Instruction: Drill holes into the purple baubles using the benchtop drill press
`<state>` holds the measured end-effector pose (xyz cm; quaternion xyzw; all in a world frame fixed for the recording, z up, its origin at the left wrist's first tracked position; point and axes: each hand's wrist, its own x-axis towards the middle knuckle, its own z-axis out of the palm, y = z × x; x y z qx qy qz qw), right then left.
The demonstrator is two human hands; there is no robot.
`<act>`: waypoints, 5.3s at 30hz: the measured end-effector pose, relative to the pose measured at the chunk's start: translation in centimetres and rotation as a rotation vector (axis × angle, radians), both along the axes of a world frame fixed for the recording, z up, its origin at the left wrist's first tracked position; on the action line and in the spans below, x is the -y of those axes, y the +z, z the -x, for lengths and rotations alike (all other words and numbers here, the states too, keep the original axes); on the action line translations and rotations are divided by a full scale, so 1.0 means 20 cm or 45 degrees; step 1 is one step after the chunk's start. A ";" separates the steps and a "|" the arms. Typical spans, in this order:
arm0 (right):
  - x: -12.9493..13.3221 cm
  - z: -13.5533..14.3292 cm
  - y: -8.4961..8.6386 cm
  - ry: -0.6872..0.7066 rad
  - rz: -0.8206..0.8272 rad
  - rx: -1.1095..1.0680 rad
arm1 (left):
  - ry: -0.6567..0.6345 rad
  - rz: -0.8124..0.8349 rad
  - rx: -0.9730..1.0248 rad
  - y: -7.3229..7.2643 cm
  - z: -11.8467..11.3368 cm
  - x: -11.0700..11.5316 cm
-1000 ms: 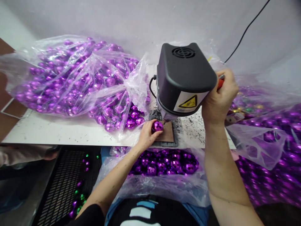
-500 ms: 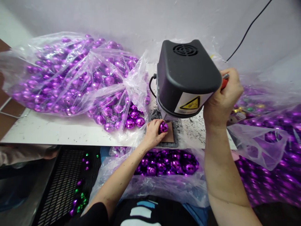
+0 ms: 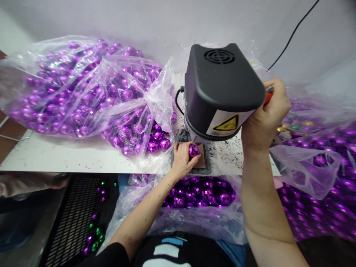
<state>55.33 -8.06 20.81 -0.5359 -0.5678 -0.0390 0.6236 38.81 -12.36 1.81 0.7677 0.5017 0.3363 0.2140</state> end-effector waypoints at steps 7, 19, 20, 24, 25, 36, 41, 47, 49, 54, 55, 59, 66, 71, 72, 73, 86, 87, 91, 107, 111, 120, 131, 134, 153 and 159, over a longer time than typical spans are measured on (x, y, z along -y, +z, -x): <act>0.01 -0.01 0.01 -0.003 -0.005 0.016 | -0.011 0.011 -0.048 0.00 0.02 0.01; 0.33 0.01 -0.26 -0.256 -0.204 0.218 | -0.009 -0.043 -0.018 -0.02 0.02 0.01; 0.35 0.02 -0.28 -0.255 -0.200 0.236 | -0.002 -0.049 -0.019 -0.02 0.01 0.01; 0.38 0.01 -0.34 -0.149 -0.216 0.239 | 0.009 -0.063 -0.020 -0.02 0.01 0.01; 0.38 0.01 -0.36 -0.101 -0.230 0.232 | 0.009 -0.063 -0.022 -0.02 0.01 0.01; 0.35 0.02 -0.48 -0.006 -0.354 0.146 | 0.010 -0.040 -0.042 0.01 0.02 0.01; 0.35 0.04 -0.53 0.011 -0.389 0.060 | -0.003 -0.047 -0.025 0.02 0.02 0.01; 0.34 0.06 -0.56 0.017 -0.413 0.027 | 0.010 -0.036 -0.042 0.01 0.02 0.01; 0.33 0.07 -0.56 0.035 -0.406 0.017 | 0.007 -0.044 -0.032 0.01 0.02 0.01; 0.31 0.08 -0.54 0.040 -0.461 -0.043 | 0.007 -0.016 -0.016 0.01 0.02 0.01; 0.31 0.09 -0.55 0.040 -0.474 -0.055 | 0.007 -0.009 -0.018 0.01 0.02 0.01; 0.30 0.09 -0.62 0.070 -0.438 -0.060 | 0.013 -0.009 -0.025 0.01 0.02 0.01; 0.33 0.05 -0.59 0.036 -0.387 0.058 | 0.005 -0.040 -0.021 -0.01 0.01 0.02; 0.25 0.01 -0.26 -0.205 -0.221 0.083 | 0.008 -0.051 -0.019 -0.02 0.00 0.00; 0.22 0.00 -0.20 -0.229 -0.167 0.101 | 0.004 -0.054 -0.015 -0.02 0.01 0.00; 0.20 -0.01 -0.15 -0.237 -0.116 0.112 | -0.004 -0.062 -0.004 -0.01 0.01 0.00; 0.08 -0.02 -0.02 -0.178 0.004 0.071 | -0.319 -0.066 0.054 0.13 0.24 0.44; 0.08 -0.02 -0.02 -0.178 0.003 0.073 | -0.247 -0.105 0.071 0.15 0.28 0.38; 0.07 -0.02 -0.02 -0.150 0.030 0.049 | 0.125 -0.221 -0.152 0.17 0.45 0.05; 0.00 -0.03 0.00 -0.075 0.035 0.089 | 0.039 0.362 0.591 0.33 0.57 -0.12; -0.03 -0.04 -0.01 -0.129 0.041 0.087 | -0.134 0.910 1.221 0.35 0.51 0.05; -0.02 -0.02 0.00 -0.075 0.007 0.055 | 0.014 1.008 1.158 0.18 0.33 0.03; -0.01 -0.01 0.00 -0.032 0.004 -0.001 | -0.063 0.358 0.247 0.14 0.14 0.01; -0.01 -0.01 0.00 -0.047 -0.007 0.023 | -0.039 0.141 0.041 0.12 0.10 0.03; 0.00 -0.01 -0.01 -0.019 -0.004 -0.005 | 0.044 -0.127 -0.089 0.01 0.04 0.00; 0.02 0.00 0.01 -0.024 0.016 0.024 | 0.003 -0.099 -0.049 0.00 0.03 0.01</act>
